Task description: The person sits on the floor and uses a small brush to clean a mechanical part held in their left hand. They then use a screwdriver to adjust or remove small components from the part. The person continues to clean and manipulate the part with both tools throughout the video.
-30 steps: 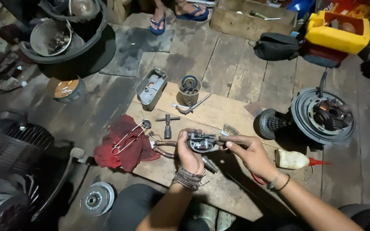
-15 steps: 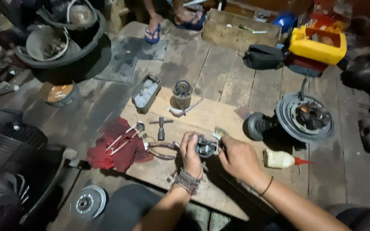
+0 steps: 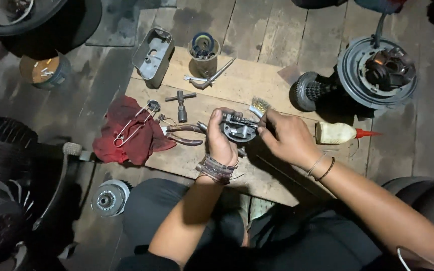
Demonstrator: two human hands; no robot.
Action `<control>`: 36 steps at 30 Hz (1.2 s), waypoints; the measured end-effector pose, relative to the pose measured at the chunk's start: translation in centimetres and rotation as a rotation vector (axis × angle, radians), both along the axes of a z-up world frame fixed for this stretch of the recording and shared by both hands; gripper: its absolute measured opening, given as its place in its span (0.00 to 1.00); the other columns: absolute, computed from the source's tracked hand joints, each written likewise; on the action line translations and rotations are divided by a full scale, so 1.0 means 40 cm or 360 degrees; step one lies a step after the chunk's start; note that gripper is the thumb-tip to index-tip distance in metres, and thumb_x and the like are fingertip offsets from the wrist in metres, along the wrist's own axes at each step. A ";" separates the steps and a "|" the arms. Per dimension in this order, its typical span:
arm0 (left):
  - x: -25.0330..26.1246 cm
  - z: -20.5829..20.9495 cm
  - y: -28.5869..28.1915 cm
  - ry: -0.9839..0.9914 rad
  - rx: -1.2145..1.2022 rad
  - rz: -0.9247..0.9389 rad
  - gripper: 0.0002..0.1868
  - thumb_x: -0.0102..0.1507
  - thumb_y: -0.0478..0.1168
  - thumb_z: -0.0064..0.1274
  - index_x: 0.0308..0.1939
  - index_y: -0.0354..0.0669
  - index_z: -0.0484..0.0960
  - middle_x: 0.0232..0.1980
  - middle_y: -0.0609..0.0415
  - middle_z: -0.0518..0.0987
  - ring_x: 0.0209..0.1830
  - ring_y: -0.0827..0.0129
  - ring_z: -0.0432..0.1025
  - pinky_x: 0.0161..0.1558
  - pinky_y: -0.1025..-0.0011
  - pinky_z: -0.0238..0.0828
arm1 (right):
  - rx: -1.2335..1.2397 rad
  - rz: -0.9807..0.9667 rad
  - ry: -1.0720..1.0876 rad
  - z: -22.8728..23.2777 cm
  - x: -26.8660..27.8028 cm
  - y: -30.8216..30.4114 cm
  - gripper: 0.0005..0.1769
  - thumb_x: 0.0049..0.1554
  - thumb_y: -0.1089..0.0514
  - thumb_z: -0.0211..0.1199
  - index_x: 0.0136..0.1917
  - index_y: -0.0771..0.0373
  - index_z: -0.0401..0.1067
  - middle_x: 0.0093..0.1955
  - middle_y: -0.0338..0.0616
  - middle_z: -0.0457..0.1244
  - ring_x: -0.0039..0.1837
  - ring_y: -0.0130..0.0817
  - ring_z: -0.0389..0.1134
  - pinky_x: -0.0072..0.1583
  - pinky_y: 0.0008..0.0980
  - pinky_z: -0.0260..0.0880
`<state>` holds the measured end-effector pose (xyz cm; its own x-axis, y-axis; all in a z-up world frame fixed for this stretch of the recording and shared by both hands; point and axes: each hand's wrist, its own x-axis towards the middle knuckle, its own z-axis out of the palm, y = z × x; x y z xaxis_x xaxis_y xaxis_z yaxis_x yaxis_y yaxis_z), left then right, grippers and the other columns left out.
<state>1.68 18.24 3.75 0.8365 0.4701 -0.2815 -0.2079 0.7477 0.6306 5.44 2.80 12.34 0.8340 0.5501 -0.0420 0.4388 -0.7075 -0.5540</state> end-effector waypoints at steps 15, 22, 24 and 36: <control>0.013 -0.082 0.032 -0.0032 0.0388 0.0066 0.16 0.66 0.51 0.49 0.42 0.40 0.76 0.37 0.41 0.78 0.41 0.62 0.75 0.42 0.66 0.77 | 0.0123 -0.0008 0.0026 -0.061 0.015 -0.007 0.11 0.52 0.54 0.66 0.50 0.52 0.71 0.28 0.46 0.67 0.35 0.53 0.71 0.41 0.47 0.70; -0.008 -0.014 0.020 0.0045 -0.0283 -0.0078 0.20 0.64 0.58 0.51 0.39 0.45 0.77 0.36 0.47 0.79 0.42 0.60 0.76 0.47 0.63 0.78 | 0.0796 -0.0096 0.0614 -0.113 0.033 -0.006 0.09 0.52 0.66 0.63 0.48 0.63 0.70 0.26 0.37 0.57 0.31 0.31 0.58 0.38 0.29 0.61; -0.007 -0.002 0.017 0.0077 -0.0437 -0.0096 0.20 0.64 0.58 0.52 0.38 0.45 0.78 0.35 0.45 0.79 0.41 0.56 0.77 0.45 0.60 0.79 | 0.0912 -0.0103 0.0793 -0.142 0.042 -0.013 0.11 0.53 0.66 0.63 0.50 0.63 0.68 0.27 0.33 0.57 0.32 0.27 0.57 0.39 0.25 0.59; -0.004 -0.020 0.024 0.0034 -0.0418 -0.0012 0.19 0.66 0.57 0.51 0.41 0.45 0.78 0.39 0.45 0.79 0.47 0.57 0.75 0.50 0.59 0.77 | 0.0124 -0.0058 0.0202 -0.017 0.017 -0.013 0.15 0.50 0.55 0.65 0.52 0.55 0.68 0.33 0.49 0.69 0.39 0.58 0.72 0.46 0.52 0.69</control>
<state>1.50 19.22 2.96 0.8323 0.3723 -0.4107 -0.1903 0.8878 0.4191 6.11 2.27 11.67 0.8442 0.5253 -0.1067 0.3365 -0.6743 -0.6573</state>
